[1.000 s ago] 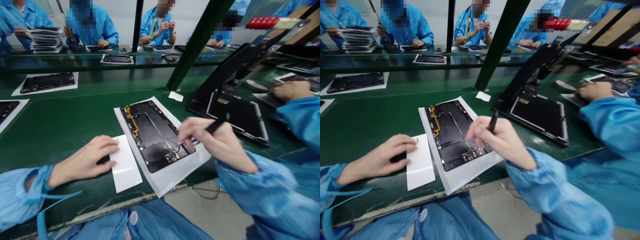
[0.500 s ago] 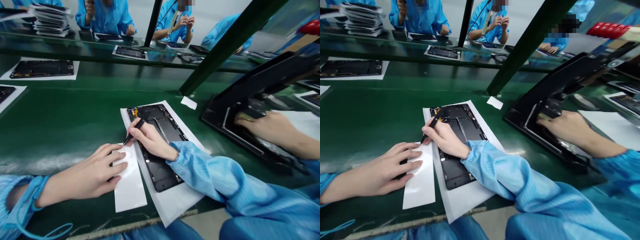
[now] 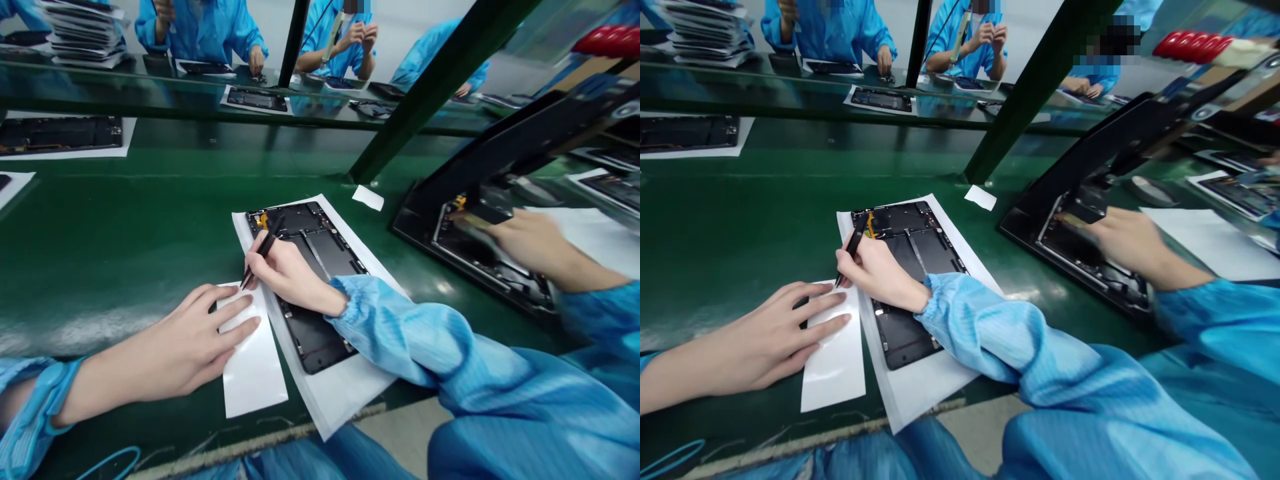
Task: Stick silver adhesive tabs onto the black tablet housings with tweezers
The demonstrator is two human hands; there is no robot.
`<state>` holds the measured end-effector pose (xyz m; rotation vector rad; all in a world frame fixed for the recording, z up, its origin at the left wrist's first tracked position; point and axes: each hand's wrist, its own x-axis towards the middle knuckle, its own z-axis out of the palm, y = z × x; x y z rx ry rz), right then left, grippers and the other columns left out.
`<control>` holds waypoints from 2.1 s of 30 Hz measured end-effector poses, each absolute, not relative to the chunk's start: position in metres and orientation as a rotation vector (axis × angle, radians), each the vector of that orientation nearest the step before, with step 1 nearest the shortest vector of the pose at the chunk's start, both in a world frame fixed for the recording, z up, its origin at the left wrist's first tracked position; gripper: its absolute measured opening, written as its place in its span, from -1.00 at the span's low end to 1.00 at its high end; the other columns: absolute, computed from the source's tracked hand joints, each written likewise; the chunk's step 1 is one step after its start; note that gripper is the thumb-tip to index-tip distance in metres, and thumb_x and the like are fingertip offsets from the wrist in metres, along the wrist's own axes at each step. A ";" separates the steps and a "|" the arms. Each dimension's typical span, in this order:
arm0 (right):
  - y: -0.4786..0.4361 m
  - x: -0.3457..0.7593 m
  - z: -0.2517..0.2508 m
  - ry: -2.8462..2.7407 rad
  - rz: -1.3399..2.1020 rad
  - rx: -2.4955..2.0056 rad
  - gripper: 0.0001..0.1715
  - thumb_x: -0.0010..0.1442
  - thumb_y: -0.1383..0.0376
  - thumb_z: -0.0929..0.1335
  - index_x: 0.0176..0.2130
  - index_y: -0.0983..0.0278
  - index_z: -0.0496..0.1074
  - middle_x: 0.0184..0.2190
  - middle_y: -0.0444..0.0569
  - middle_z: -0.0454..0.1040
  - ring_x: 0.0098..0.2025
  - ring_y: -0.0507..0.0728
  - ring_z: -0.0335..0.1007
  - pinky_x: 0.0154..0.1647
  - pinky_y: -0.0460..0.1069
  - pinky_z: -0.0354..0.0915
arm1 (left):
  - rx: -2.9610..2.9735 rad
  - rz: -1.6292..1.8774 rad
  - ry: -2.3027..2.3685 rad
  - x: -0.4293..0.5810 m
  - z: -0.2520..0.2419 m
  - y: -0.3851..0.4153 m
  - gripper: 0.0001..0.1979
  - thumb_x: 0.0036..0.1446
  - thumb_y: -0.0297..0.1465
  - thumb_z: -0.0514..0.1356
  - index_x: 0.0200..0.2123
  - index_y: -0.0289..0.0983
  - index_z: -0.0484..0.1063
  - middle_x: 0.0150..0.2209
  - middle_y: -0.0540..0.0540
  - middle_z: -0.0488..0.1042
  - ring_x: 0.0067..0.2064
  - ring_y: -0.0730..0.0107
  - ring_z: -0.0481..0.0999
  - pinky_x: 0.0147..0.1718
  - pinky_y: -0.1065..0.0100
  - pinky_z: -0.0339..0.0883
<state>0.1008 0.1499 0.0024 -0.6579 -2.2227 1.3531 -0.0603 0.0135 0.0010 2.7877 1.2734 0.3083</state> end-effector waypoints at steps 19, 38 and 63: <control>0.147 0.097 0.005 -2.134 1.426 -0.772 -0.75 0.24 0.39 0.23 -0.47 0.18 0.17 -0.67 -0.20 0.38 -0.60 0.12 0.48 -0.54 -0.03 0.36 | 2.884 0.322 1.284 -0.061 -0.002 0.013 -0.64 0.33 -0.38 -0.01 0.16 -0.28 0.27 0.17 -0.18 0.34 0.18 -0.07 0.22 0.07 -0.06 0.10; 0.153 0.096 0.000 -1.979 1.628 -0.801 -0.74 0.26 0.29 0.30 -0.45 0.22 0.19 -0.68 -0.24 0.40 -0.65 0.05 0.45 -0.65 -0.13 0.32 | 2.828 0.507 1.317 -0.062 -0.011 0.009 -0.65 0.26 -0.46 0.06 0.09 -0.39 0.34 0.10 -0.35 0.39 0.17 -0.02 0.33 0.20 -0.10 0.18; 0.151 0.095 0.000 -1.942 1.608 -0.801 -0.73 0.23 0.25 0.32 -0.44 0.22 0.17 -0.70 -0.24 0.40 -0.66 0.06 0.47 -0.65 -0.15 0.30 | 2.834 0.478 1.323 -0.062 -0.010 0.010 -0.67 0.28 -0.47 0.01 0.08 -0.43 0.34 0.13 -0.42 0.36 0.18 -0.05 0.35 0.18 -0.15 0.21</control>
